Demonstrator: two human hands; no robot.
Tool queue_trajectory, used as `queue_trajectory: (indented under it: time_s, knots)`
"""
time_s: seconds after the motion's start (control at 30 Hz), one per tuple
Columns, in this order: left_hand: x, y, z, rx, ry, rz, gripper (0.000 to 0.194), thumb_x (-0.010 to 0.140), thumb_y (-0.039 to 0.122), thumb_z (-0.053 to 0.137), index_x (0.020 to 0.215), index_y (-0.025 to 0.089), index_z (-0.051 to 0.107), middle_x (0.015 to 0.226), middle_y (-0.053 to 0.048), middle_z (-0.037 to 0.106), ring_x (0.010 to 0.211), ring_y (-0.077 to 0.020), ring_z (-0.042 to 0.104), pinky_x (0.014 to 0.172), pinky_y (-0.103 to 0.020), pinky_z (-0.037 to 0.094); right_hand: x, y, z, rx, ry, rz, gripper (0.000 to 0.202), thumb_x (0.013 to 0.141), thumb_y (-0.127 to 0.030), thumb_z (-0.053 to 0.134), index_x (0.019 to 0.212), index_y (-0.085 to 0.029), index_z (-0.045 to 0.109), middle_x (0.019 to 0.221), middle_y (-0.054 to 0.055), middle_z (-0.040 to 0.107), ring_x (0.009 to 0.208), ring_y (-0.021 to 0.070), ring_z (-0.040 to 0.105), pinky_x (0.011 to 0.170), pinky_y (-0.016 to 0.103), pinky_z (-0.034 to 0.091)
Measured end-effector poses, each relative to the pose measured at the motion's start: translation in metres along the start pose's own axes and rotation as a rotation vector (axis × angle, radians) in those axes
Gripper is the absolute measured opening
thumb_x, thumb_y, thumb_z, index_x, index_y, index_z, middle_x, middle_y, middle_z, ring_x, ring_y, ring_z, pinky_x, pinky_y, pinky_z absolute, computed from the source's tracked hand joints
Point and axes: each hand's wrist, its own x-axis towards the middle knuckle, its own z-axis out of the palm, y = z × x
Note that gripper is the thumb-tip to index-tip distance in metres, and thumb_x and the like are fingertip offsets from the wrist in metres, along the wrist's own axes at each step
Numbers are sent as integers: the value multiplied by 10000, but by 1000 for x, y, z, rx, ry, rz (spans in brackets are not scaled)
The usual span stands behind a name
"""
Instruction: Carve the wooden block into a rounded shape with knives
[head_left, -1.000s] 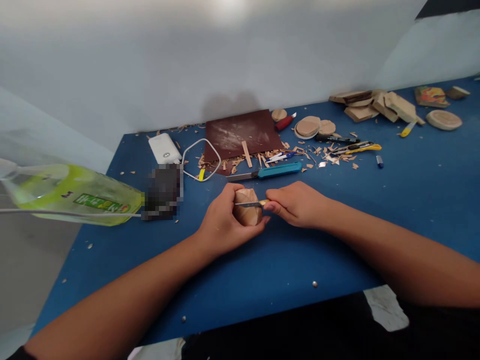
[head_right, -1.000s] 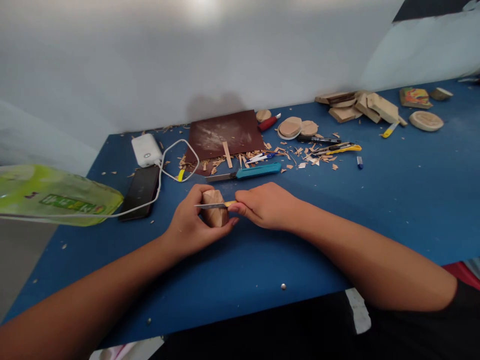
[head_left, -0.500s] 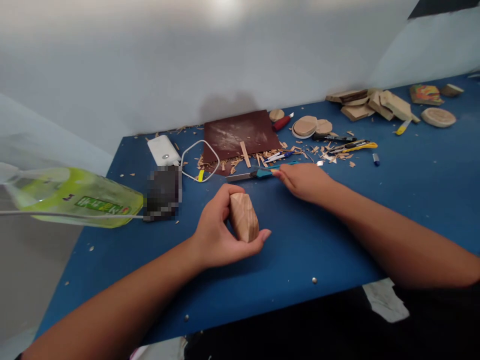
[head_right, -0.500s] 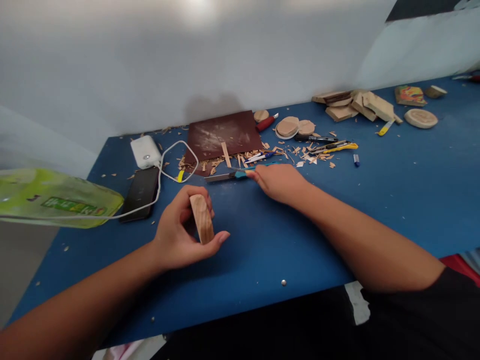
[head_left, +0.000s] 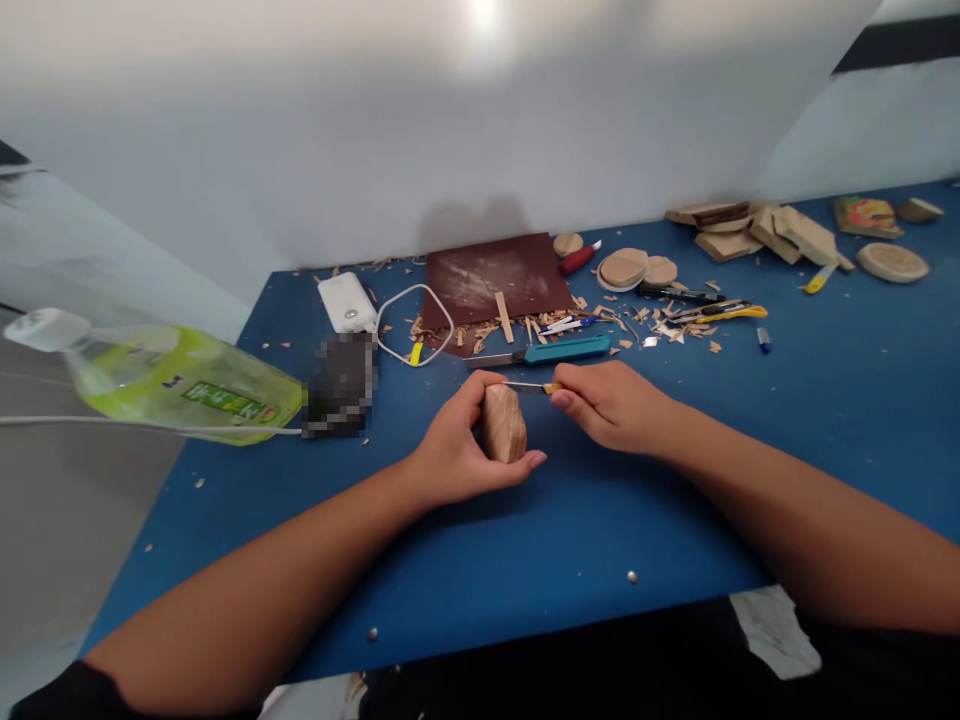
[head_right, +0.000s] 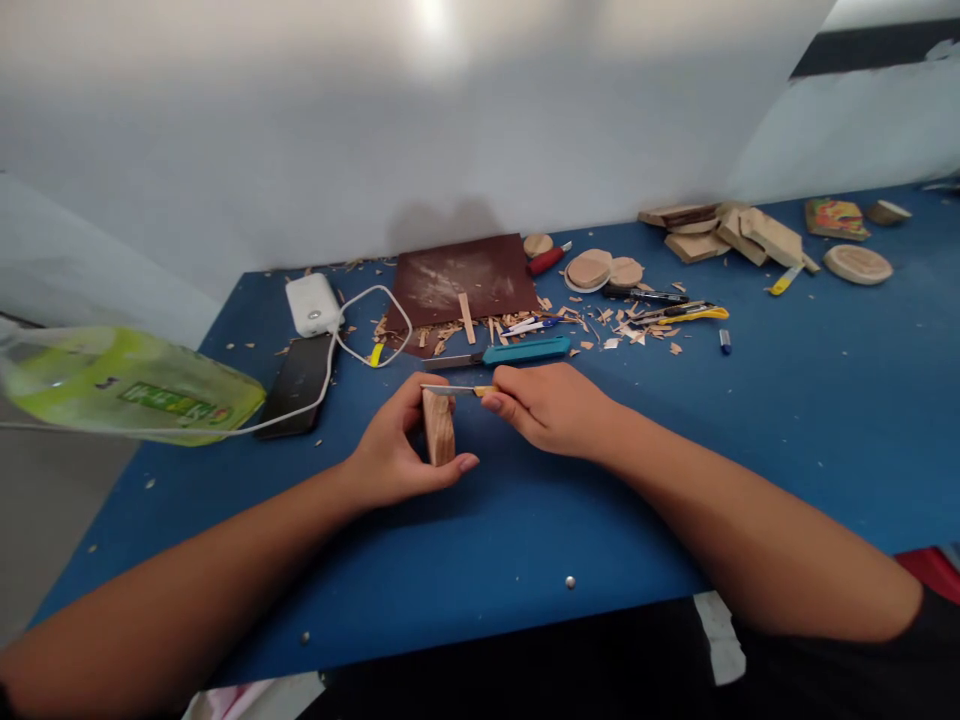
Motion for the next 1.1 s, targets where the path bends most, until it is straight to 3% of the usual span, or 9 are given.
queue_trajectory:
  time_s: [0.2, 0.4, 0.63, 0.87, 1.1]
  knots:
    - [4, -14, -1, -129, -48, 17, 686, 730, 358, 913, 1260, 265, 487, 1012, -24, 618, 837, -191, 650, 777, -362, 592, 3, -2, 2, 124, -28, 12, 340, 1129, -502, 421, 1147, -205, 587, 992, 55, 701, 816, 196, 611, 749, 302, 399]
    - [7, -18, -2, -204, -115, -82, 638, 731, 408, 901, 1230, 251, 536, 882, 17, 607, 748, -177, 614, 684, -323, 549, 4, -1, 5, 121, -8, 53, 315, 1120, -489, 455, 1106, -206, 592, 916, 35, 694, 754, 185, 597, 706, 294, 391]
    - [8, -27, -8, -223, -200, -50, 561, 769, 452, 891, 1141, 224, 538, 861, 21, 572, 745, -160, 560, 696, -305, 495, 3, 0, 8, 67, 7, -11, 323, 1134, -460, 435, 1146, -210, 639, 979, 46, 728, 818, 189, 635, 731, 291, 384]
    - [11, -25, -12, -239, -278, -22, 536, 763, 462, 889, 1026, 210, 496, 815, 50, 479, 676, -112, 419, 613, -245, 364, -2, -1, 9, -83, -5, -36, 530, 1137, -593, 304, 911, -204, 583, 739, 25, 639, 645, 178, 533, 620, 309, 239]
    - [12, -19, -14, -103, -309, 25, 547, 725, 501, 882, 989, 200, 509, 842, 29, 504, 732, -140, 461, 647, -257, 391, -1, -6, 11, -142, -79, -64, 559, 1139, -616, 245, 907, -210, 551, 774, 32, 656, 648, 177, 504, 617, 315, 208]
